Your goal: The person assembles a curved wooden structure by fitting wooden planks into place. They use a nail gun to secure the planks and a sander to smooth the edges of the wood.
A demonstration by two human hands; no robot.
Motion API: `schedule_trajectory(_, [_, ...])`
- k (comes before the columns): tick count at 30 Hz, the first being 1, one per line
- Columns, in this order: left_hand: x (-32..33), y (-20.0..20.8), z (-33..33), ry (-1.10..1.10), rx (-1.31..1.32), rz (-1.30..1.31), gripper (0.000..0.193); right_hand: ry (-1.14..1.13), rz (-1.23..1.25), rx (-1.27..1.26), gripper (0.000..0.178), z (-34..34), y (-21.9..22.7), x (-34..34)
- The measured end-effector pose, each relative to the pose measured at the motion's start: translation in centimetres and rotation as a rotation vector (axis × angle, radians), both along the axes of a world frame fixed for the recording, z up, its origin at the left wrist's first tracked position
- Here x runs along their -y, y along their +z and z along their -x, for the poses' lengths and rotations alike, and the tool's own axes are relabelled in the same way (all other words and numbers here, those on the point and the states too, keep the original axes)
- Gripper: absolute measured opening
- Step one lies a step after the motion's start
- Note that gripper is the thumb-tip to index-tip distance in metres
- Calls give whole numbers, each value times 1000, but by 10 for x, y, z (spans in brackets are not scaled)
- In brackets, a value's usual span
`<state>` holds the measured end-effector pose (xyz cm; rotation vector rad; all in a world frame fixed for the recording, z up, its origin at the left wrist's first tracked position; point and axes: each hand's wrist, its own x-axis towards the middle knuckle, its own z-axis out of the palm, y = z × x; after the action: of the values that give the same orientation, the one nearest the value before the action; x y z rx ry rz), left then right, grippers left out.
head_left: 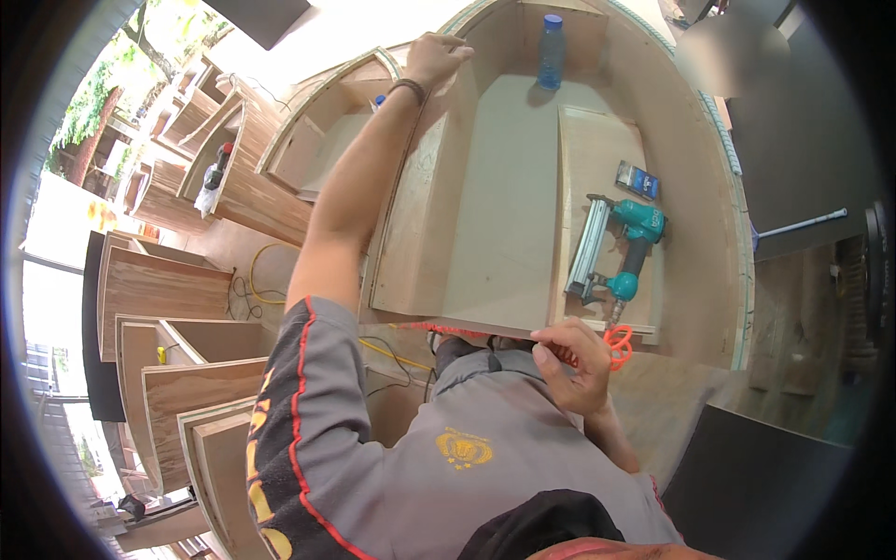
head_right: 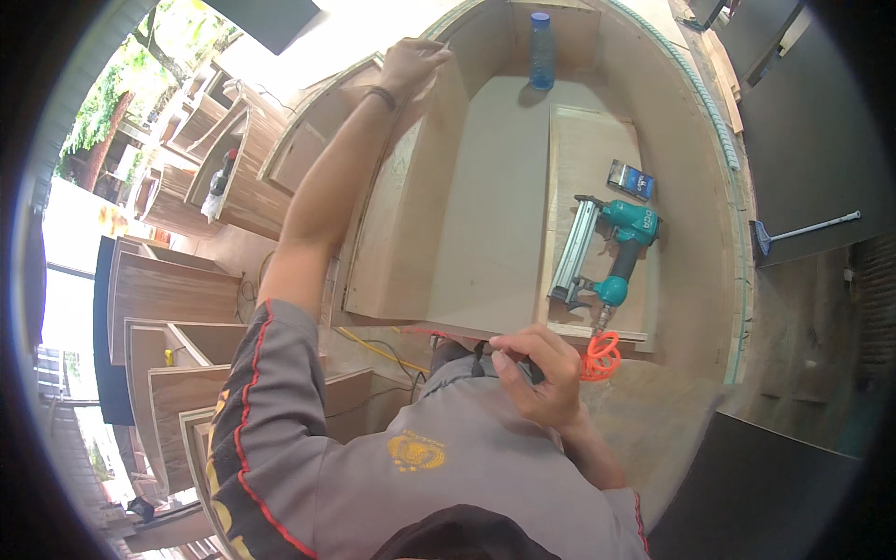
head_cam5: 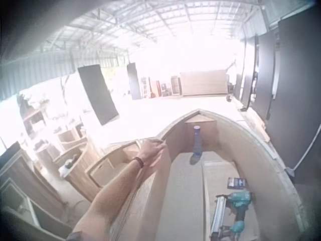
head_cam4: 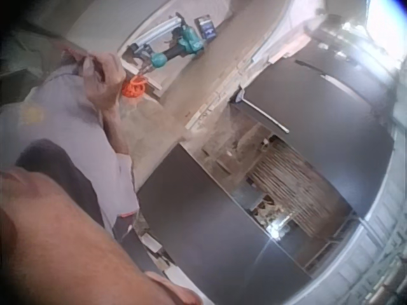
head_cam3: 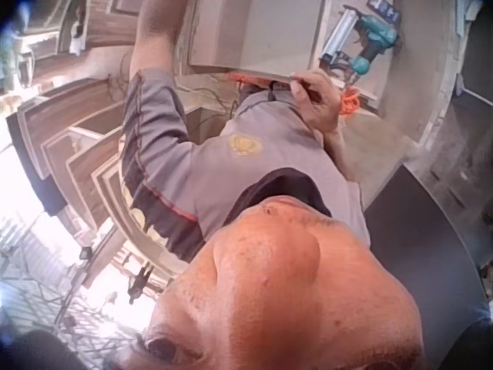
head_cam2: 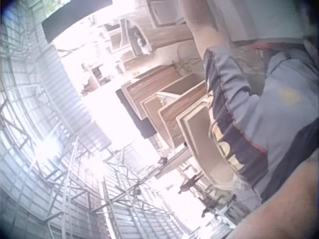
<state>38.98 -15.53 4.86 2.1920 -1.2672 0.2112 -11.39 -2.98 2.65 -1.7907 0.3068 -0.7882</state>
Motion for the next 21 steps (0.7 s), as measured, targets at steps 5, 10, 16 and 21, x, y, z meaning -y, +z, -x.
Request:
schedule_trajectory(5, [-90, 44, 34, -189, -139, 79, 36, 24, 38, -6, 15, 1, -11, 8])
schedule_trajectory(10, [-218, 103, 152, -89, -259, 190, 30, 107, 17, -50, 14, 4, -34, 15])
schedule_trajectory(16, [-315, 79, 222, 147, -485, 268, 44, 237, -35, -70, 13, 2, -47, 24])
schedule_trajectory(21, [-350, 75, 307, -448, -539, 549, 36, 350, -4, -74, 12, -1, -51, 22])
